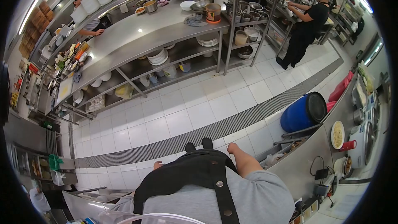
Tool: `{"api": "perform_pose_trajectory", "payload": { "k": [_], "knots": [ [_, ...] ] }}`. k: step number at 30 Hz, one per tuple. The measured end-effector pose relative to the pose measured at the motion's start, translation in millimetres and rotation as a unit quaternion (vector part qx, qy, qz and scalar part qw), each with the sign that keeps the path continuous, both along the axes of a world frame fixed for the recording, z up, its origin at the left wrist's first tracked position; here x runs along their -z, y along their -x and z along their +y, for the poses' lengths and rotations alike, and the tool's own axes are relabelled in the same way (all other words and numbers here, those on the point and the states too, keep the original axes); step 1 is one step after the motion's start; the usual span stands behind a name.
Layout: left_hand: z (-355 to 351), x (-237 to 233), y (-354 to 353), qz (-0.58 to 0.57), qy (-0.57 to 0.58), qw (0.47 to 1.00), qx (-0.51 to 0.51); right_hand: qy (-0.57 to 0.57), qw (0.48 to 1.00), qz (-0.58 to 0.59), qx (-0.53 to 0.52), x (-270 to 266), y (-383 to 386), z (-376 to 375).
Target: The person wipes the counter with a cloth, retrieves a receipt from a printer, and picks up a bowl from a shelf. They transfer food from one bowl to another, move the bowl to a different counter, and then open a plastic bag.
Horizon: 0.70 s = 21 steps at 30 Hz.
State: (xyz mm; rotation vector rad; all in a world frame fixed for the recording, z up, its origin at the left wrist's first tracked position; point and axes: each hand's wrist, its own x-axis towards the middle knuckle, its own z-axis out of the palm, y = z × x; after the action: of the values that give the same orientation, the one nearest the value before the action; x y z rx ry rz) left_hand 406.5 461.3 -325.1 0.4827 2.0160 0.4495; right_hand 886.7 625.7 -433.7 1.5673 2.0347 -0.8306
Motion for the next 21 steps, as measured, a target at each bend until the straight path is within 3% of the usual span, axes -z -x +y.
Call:
{"api": "perform_pose_trajectory", "payload": {
  "k": [10,16,21],
  "knots": [
    [1.9,-8.8,-3.4,0.027,0.005,1.000,0.014,0.003,0.997,-0.025,-0.076,10.2,0.1,2.6],
    [0.8,-2.2,-1.3,0.041,-0.004,0.999,0.017,0.020,0.999,-0.027,-0.022,12.1,-2.0,-1.4],
    [4.5,0.6,5.4,0.052,-0.002,0.997,0.063,0.016,0.997,-0.021,-0.068,6.6,-4.1,-3.4]
  ]
}}
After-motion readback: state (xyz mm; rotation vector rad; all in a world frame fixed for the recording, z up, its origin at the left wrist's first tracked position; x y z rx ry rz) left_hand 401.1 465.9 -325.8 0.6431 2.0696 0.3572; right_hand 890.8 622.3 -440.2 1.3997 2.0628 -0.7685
